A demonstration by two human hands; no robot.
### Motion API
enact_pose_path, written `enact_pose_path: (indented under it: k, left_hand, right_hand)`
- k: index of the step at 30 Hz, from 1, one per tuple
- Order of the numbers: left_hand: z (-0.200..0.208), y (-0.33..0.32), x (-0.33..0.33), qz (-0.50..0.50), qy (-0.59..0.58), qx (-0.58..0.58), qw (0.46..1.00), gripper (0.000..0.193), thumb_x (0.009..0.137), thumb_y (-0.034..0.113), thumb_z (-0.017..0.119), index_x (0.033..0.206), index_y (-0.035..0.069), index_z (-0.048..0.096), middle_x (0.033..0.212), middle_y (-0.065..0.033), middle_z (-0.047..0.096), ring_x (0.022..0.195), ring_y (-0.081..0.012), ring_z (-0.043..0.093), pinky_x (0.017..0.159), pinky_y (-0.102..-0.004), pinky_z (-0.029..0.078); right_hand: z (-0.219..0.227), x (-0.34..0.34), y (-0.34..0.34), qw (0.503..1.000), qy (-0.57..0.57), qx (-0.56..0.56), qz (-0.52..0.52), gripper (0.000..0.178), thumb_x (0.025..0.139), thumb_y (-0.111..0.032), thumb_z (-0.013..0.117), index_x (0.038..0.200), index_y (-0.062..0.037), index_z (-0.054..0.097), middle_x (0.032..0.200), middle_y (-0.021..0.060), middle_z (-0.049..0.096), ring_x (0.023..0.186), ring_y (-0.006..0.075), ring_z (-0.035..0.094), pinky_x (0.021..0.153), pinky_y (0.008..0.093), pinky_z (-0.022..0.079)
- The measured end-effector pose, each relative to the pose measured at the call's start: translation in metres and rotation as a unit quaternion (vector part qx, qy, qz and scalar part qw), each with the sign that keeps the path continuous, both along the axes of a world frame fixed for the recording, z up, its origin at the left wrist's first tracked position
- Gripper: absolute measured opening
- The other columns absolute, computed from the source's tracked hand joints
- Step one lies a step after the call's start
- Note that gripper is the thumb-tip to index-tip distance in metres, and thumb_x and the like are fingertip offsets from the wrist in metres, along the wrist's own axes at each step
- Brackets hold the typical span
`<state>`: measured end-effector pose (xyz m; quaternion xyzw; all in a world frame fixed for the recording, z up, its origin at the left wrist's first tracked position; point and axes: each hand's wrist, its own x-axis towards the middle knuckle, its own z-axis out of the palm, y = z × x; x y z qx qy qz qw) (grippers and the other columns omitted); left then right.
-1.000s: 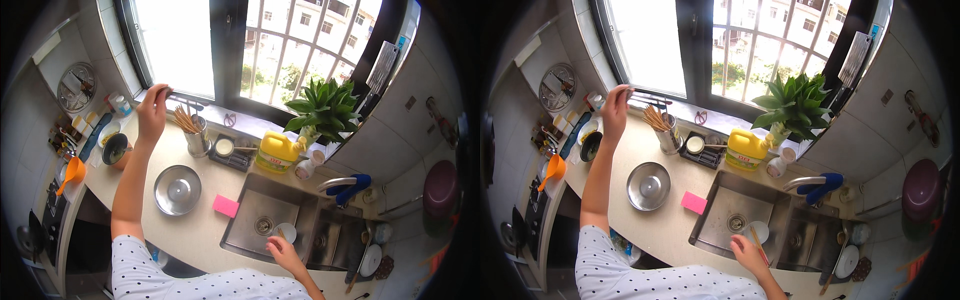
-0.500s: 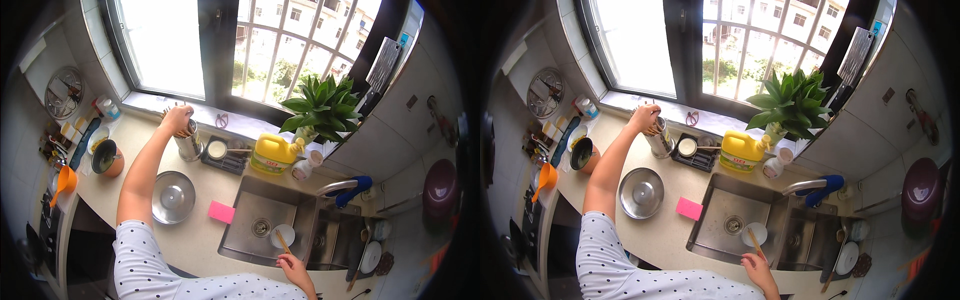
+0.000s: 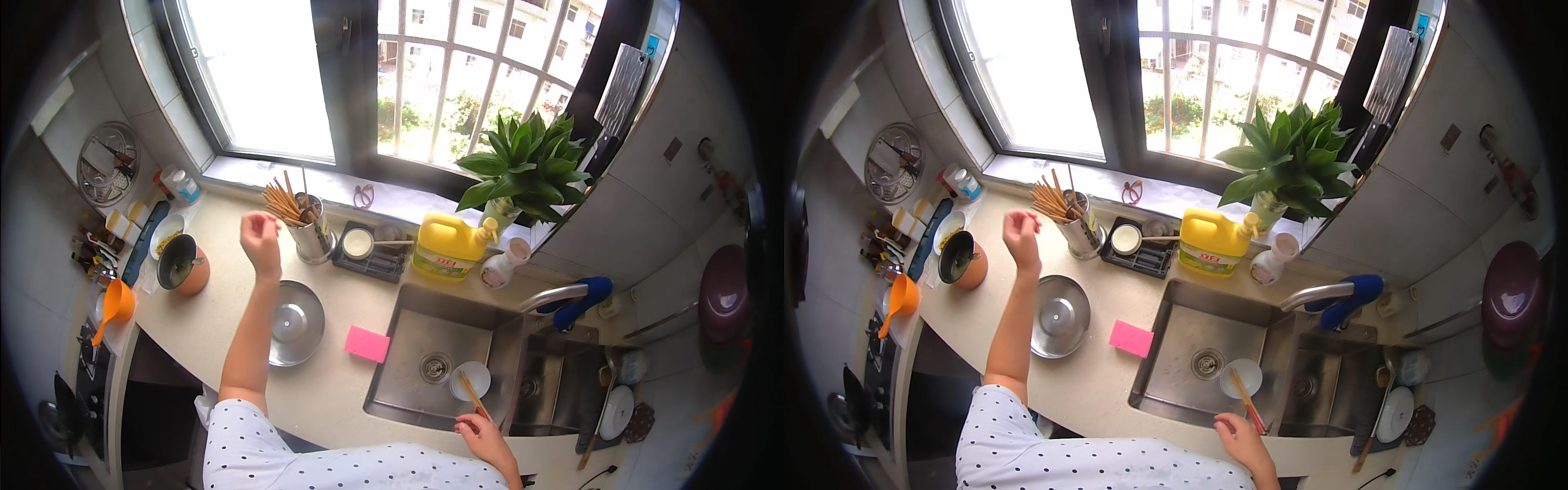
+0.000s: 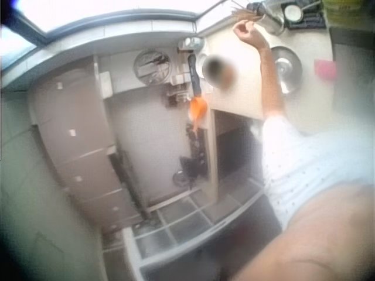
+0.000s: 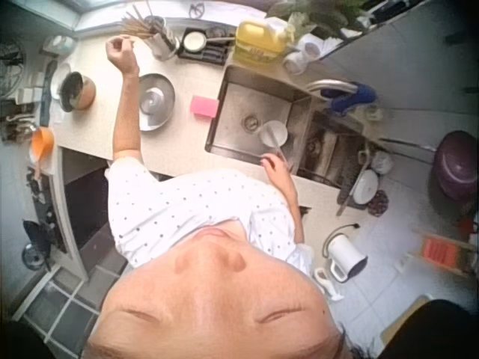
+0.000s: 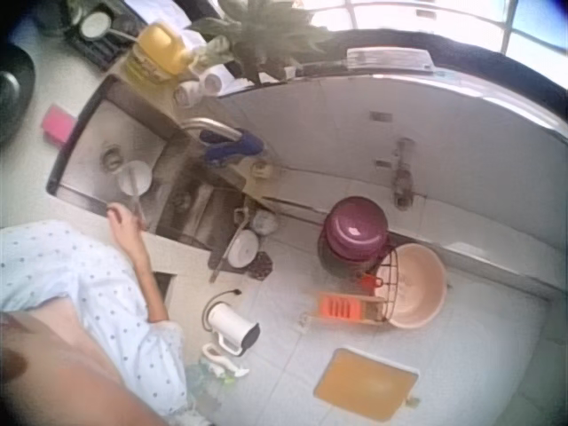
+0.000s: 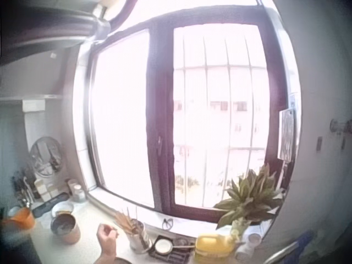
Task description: The person organizes kitchen items, including moving a cutting board and a spice jar. They then wash a white bowl and a spoon in the sink using a blue cloth and running water. The person places the cleaned items on the counter.
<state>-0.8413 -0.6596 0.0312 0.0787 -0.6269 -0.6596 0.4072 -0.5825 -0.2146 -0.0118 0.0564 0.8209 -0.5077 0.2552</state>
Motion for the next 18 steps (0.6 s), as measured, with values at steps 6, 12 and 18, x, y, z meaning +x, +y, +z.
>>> enact_pose_path:
  k: [6,12,18]
  left_hand:
    - [-0.078,-0.006,-0.007,-0.001,-0.332,-0.018,0.943,0.094,0.062,0.021,0.078,0.132,-0.002,0.019,0.127,-0.0210,0.033,0.112,-0.0264,0.043,0.094,-0.0369,0.037]
    - [-0.100,0.010,-0.063,0.143,-0.391,-0.127,0.900,0.123,0.051,0.049,0.082,0.135,-0.004,0.008,0.134,-0.0265,0.023,0.126,-0.0390,0.026,0.103,-0.0449,0.028]
    - [-0.103,-0.004,-0.075,0.155,-0.282,-0.207,0.924,0.092,0.053,0.043,0.083,0.117,-0.003,0.036,0.116,-0.0176,0.047,0.110,-0.0308,0.046,0.094,-0.0395,0.039]
  right_hand:
    - [0.015,-0.013,-0.010,0.996,0.007,0.030,0.078,0.024,0.084,-0.016,0.055,0.102,0.0005,0.058,0.096,0.0138,0.063,0.088,0.0223,0.062,0.074,0.0307,0.049]
    - [0.017,-0.013,-0.006,0.997,0.008,0.040,0.069,0.025,0.084,-0.016,0.055,0.102,0.0001,0.058,0.097,0.0145,0.062,0.090,0.0232,0.061,0.075,0.0306,0.049]
    - [0.011,-0.007,0.002,0.999,-0.005,0.043,0.031,0.024,0.084,-0.015,0.054,0.101,0.0008,0.058,0.097,0.0152,0.062,0.089,0.0236,0.062,0.076,0.0313,0.049]
